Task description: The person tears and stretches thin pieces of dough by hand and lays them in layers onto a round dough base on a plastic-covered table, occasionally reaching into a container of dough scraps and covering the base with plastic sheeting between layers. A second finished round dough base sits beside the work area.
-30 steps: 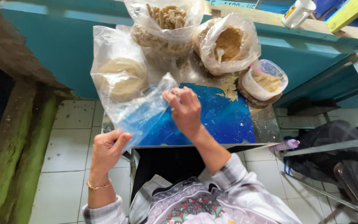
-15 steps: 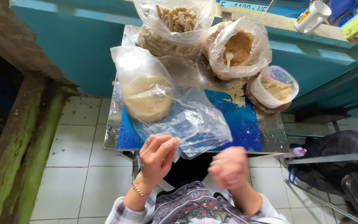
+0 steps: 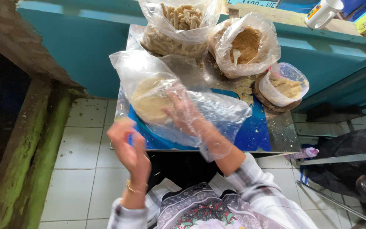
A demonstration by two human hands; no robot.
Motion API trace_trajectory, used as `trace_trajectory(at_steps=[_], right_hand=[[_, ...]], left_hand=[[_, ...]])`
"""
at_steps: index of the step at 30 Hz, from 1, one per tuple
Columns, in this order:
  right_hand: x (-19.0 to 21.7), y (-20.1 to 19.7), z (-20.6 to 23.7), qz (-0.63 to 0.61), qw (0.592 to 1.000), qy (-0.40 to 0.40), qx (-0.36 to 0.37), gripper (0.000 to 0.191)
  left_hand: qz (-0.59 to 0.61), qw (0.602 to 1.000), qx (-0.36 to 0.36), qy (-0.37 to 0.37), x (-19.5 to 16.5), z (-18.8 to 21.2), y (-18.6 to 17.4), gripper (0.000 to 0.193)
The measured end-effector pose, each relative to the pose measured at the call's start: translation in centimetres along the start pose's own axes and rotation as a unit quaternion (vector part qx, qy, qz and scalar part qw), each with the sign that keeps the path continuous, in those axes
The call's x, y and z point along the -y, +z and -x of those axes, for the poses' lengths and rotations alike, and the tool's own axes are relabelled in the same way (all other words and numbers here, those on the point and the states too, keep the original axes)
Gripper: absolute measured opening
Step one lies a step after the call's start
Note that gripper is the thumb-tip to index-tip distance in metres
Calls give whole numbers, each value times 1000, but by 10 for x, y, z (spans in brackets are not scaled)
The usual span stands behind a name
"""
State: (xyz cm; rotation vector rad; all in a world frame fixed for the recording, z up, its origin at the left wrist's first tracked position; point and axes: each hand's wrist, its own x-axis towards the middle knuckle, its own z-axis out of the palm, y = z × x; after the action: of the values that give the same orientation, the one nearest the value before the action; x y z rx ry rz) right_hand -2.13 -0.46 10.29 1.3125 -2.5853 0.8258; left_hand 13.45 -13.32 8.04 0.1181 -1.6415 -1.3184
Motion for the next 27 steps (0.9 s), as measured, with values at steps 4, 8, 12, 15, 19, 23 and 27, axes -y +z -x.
trace_trajectory(at_steps=[4, 8, 12, 15, 19, 23, 27], right_hand=[[-22, 19, -65, 28, 998, 33, 35, 46], [-29, 16, -92, 3, 998, 26, 53, 48], [-32, 13, -83, -49, 997, 21, 52, 50], [-42, 13, -57, -175, 982, 57, 38, 52], [-67, 7, -10, -490, 845, 211, 24, 54], [-62, -5, 0, -529, 832, 163, 36, 56], [-14, -25, 49, -231, 966, -65, -97, 60]], left_hand=[[184, 945, 30, -270, 48, -71, 6, 73], [141, 867, 49, -476, 75, -119, 30, 63], [154, 909, 75, -380, 92, -138, 50, 47], [106, 939, 84, -315, 94, -137, 61, 30], [261, 919, 1, -294, 90, -132, 59, 14], [284, 901, -25, -326, 78, -128, 57, 17], [186, 921, 61, -338, 95, -150, 65, 20]])
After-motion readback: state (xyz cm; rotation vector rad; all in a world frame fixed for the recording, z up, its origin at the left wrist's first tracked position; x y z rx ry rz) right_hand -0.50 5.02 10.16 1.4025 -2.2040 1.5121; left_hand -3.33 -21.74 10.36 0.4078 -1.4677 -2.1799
